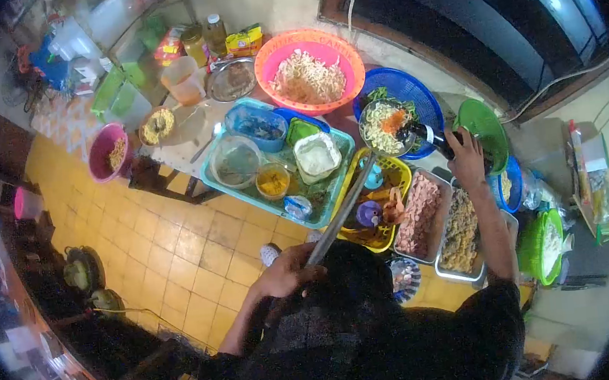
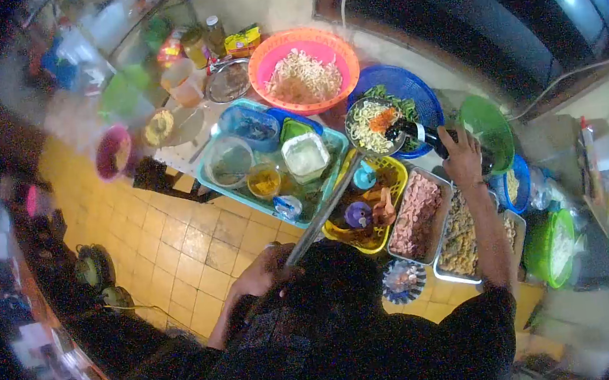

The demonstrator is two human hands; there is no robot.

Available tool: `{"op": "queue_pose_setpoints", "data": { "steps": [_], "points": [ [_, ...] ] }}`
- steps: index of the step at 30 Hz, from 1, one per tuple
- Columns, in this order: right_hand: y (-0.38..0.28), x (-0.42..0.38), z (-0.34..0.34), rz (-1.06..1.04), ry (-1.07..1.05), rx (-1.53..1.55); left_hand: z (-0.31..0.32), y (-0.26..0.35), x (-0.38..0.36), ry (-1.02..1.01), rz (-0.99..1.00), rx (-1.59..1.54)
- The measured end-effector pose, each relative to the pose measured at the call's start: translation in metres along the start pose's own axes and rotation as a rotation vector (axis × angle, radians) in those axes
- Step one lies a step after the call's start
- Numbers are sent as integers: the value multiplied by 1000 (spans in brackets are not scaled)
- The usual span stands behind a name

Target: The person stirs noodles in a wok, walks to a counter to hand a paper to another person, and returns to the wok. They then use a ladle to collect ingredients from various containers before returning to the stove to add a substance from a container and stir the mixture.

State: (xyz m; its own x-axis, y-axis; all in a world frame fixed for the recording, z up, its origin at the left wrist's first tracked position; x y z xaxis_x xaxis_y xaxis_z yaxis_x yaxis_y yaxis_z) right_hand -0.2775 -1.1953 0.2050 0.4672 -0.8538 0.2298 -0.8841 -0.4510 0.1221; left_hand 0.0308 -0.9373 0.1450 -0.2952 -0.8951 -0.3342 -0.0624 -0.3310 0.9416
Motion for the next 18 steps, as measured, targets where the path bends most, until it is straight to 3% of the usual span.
{"op": "queue_pose_setpoints", "data": {
  "steps": [5,9,11,12,15,17,18],
  "points": [
    [24,-7,36,105,-62,174,8,1,5,-81,-137,-76],
    [28,-12,44,199,-77,286,14,10,16,-95,-114,-78],
    [35,-18,54,256,-53,353,17,21,22,-24,-152,-88],
    [37,-22,55,205,10,369,19,21,26,-39,-166,-72],
    [56,-27,85,325,66,549,29,24,37,-136,-166,-100],
    [58,-28,82,239,263,643,38,28,45,-134,-171,-210],
    [62,-28,85,395,173,621,45,33,48,-167,-200,-183]
  ]
}}
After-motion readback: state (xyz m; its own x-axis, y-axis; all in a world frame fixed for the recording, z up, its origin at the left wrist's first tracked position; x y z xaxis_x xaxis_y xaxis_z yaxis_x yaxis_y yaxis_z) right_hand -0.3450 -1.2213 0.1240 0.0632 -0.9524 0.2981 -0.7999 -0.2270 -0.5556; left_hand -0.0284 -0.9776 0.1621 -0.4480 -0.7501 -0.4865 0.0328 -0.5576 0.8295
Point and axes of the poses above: each hand's wrist, its own x-axis towards the middle knuckle, its own z-axis out of the palm, y = z × x, the point moved 7 cm from there along x, towards the middle knuckle, and after that the axes turned 5 degrees about x, right-handed, at the moved point
